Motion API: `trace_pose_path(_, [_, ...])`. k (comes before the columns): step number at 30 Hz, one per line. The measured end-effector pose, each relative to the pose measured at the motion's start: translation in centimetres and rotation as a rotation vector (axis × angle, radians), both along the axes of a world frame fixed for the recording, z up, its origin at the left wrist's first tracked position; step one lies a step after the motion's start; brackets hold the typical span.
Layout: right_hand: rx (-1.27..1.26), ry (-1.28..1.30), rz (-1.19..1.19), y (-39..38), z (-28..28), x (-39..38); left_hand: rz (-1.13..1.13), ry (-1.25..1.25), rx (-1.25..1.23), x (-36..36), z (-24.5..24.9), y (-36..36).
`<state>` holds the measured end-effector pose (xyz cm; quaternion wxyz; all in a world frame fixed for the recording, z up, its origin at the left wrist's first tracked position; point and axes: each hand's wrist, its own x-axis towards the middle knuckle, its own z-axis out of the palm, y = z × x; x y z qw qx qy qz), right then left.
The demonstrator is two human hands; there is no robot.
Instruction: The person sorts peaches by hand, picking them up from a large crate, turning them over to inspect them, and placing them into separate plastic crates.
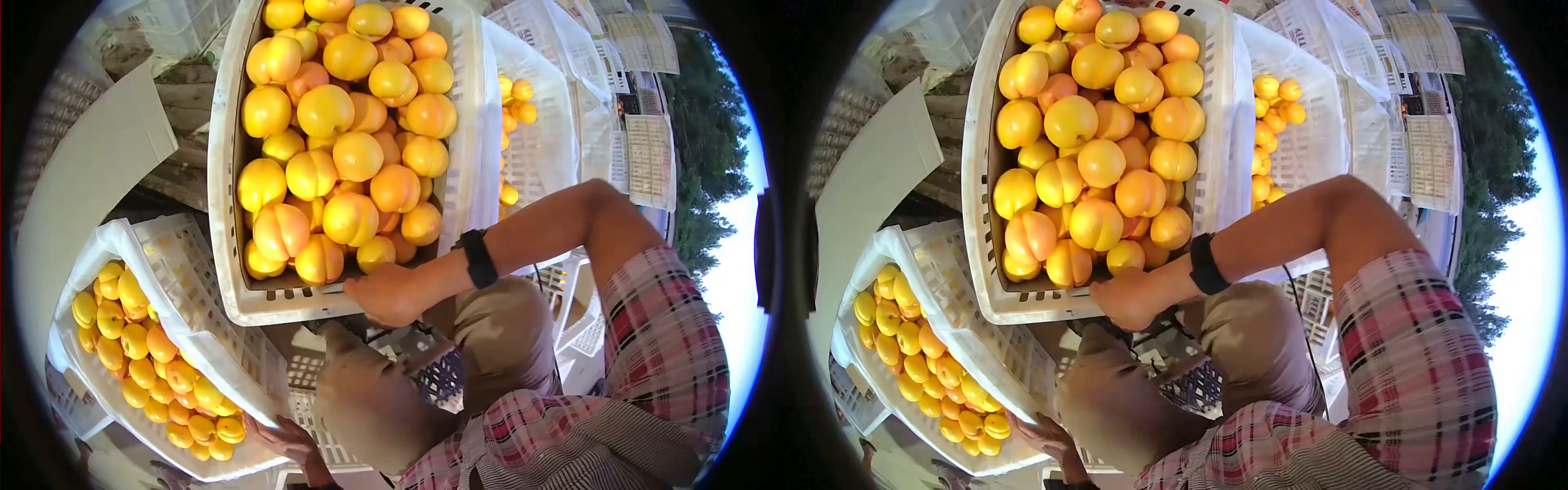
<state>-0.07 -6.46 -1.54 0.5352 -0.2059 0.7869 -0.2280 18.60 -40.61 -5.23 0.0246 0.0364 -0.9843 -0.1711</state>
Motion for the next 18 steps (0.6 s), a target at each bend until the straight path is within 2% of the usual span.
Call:
trace_pose_path(4, [0.054, 0.009, -0.05, -0.8, -1.6, 0.5, 0.017, -0.049, -0.058, -0.5, -1.5, 0.4])
trace_pose_path(6, [0.088, 0.096, -0.161, -0.9, -2.3, 0.6, -0.004, -0.006, -0.037, -1.1, -2.5, 0.8])
trace_pose_path(8, [0.204, 0.078, -0.268, -1.8, -3.0, 0.7, 0.241, -0.149, -0.016, 0.2, -5.7, 0.9])
trace_pose_path(9, [0.152, 0.123, -0.242, -1.7, -3.0, 0.6, 0.367, -0.22, 0.159, -0.4, -4.9, 1.5])
trace_pose_path(10, [0.137, 0.196, -0.21, -1.7, -3.9, 1.3, 0.39, -0.287, 0.163, 0.6, -6.2, 0.6])
trace_pose_path(11, [0.168, 0.14, -0.217, -2.4, -1.5, 0.0, 0.305, -0.295, 0.091, -1.1, -3.1, 0.6])
trace_pose_path(12, [0.171, 0.253, -0.191, -1.9, -2.9, 1.1, 0.207, -0.32, 0.039, -2.2, 0.0, 1.9])
trace_pose_path(14, [0.161, 0.242, -0.15, -1.5, -1.9, 1.1, 0.372, -0.255, 0.036, -0.3, 2.5, 3.2])
trace_pose_path(15, [0.153, 0.247, -0.117, -2.6, -3.6, 0.6, 0.458, -0.22, 0.084, 0.8, 1.0, 2.6])
trace_pose_path(18, [0.241, 0.149, -0.07, -2.5, -2.8, 0.1, 0.605, -0.413, 0.078, 7.4, 3.1, 2.9])
